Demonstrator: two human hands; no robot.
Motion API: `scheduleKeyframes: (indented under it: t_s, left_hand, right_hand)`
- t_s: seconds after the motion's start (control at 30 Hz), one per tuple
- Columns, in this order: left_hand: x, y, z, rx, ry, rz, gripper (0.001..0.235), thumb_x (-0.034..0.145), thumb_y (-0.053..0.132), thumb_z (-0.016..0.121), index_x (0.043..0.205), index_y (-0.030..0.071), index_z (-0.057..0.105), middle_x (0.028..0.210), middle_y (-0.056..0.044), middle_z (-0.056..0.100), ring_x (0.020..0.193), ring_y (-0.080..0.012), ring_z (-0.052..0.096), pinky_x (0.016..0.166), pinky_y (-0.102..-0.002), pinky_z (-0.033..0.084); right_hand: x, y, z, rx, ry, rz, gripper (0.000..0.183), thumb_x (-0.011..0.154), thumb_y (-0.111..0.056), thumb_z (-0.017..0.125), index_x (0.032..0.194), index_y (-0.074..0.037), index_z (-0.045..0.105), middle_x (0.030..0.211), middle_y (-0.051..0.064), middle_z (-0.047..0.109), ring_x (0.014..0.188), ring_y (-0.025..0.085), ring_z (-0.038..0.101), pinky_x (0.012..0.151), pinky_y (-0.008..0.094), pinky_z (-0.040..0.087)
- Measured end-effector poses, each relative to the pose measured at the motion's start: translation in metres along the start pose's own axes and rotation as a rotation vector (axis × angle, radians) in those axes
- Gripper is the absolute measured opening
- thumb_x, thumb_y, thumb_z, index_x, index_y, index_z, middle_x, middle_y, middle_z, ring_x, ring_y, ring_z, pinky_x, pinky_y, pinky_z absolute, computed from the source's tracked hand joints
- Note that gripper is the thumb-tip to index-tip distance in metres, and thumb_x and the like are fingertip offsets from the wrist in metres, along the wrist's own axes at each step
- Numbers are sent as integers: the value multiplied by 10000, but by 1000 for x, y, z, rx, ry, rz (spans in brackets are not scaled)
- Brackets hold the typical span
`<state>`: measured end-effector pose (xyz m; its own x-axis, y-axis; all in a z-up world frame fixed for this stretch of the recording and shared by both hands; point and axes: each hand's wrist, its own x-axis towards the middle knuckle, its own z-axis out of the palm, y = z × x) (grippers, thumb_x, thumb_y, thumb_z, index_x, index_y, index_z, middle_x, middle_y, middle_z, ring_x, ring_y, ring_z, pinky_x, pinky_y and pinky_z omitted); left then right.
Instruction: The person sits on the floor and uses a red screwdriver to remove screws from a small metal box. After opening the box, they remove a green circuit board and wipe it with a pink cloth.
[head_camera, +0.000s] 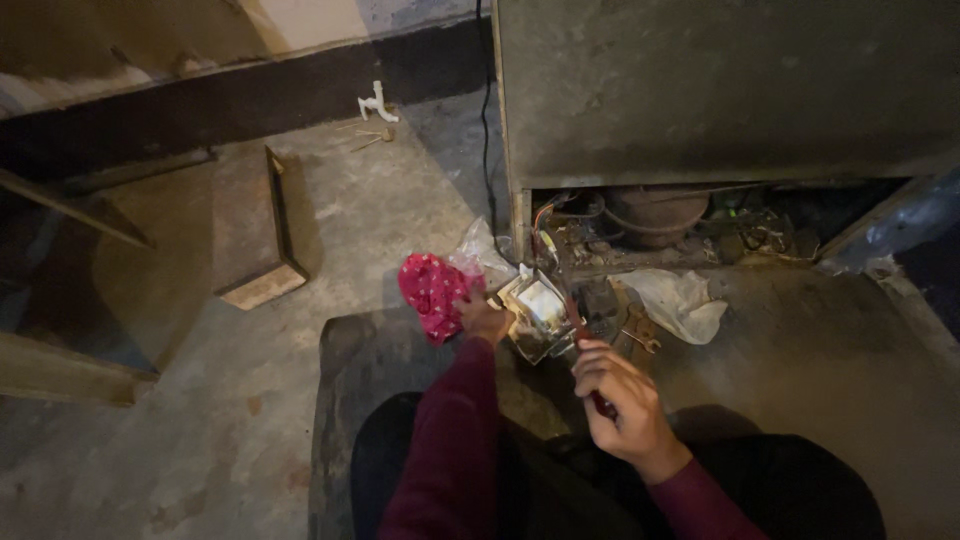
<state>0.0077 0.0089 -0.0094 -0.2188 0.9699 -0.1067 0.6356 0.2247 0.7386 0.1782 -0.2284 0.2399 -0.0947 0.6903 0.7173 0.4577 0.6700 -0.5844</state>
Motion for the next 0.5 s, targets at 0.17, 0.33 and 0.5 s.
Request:
scheduleKeyframes:
  t_s: [0.17,0.33,0.5]
  left_hand:
    - [-9,34,-17,-262,10,96,826,601,123,812,1345,87,456,1224,-264,497,1117,-445,547,950,-492,489]
    - [-35,68,-30,-421,12,340,684,591,83,828,1199,36,518,1143,-220,539,1075,-384,553,909,-482,483]
    - [-68,87,-42,-387,141,310,682,550,108,895,1125,17,538,1134,-194,540,1088,-358,522,894,-483,467]
  right_hand:
    - [-1,9,-8,-41,36,39,212,683,135,616,818,-25,577,862,125,674,916,281,719,1003,472,554]
    - [-6,17,-14,12,150,46,199,688,96,611,829,-33,556,820,103,636,831,263,674,875,406,561]
    - [-6,39,-18,204,325,-35,216,788,89,556,961,-38,539,853,74,613,797,213,604,893,414,544]
